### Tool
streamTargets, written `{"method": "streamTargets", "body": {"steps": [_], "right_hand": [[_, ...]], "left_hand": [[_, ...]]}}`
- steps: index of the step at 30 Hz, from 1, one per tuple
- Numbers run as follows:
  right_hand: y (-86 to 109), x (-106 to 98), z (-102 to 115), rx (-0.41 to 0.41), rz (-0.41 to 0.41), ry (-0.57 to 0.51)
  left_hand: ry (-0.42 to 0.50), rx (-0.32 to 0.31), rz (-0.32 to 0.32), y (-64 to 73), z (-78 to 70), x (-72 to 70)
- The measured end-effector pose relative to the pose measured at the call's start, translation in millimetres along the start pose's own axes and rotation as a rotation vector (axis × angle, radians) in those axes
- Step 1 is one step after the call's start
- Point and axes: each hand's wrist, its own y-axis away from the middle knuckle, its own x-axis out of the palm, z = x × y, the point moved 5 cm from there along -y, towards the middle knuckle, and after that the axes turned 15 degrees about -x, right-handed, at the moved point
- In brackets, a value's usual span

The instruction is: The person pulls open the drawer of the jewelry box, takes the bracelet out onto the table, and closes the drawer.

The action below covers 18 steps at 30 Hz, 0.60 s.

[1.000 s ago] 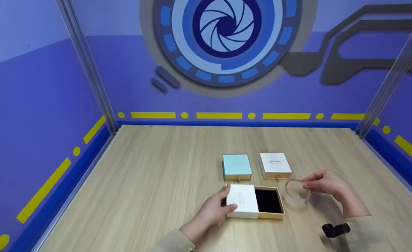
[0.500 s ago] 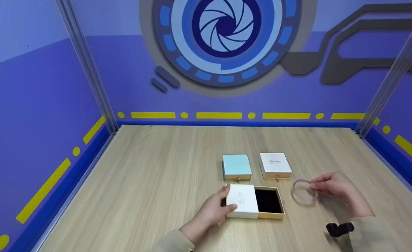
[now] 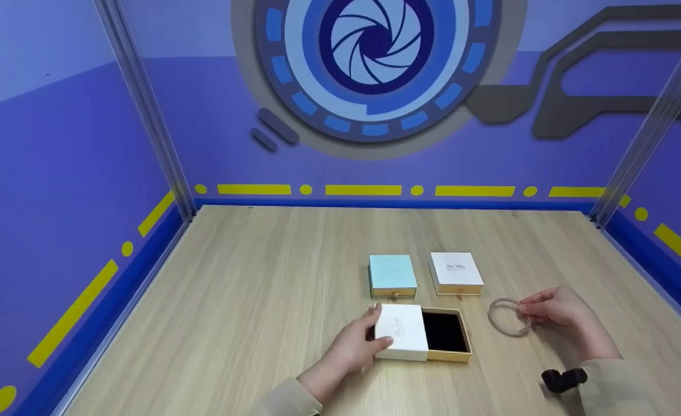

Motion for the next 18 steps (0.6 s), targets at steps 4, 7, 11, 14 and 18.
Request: {"method": "streamTargets", "body": {"steps": [4, 7, 11, 14, 18], "right_hand": [[0.1, -0.1, -2.1, 0.013, -0.016, 0.0], [-0.1, -0.5, -3.4, 0.022, -0.027, 0.015], [-0.5, -1.3, -4.3, 0.025, -0.037, 0.043], [-0.1, -0.7, -3.6, 0.023, -0.044, 0.036], [0.3, -0.4, -2.8, 0.022, -0.058, 0.02]], "left_hand": [[0.0, -0.005, 0.0, 0.6, -0.2, 0.1], [-0.004, -0.01, -0.002, 1.1, -0.3, 0.1], [-0.009, -0.008, -0.007, 1.1, -0.3, 0.0], [-0.011, -0.002, -0.01, 0.8, -0.2, -0.1], [-0.009, 0.006, -0.01, 1.0, -0.2, -0.4]]}}
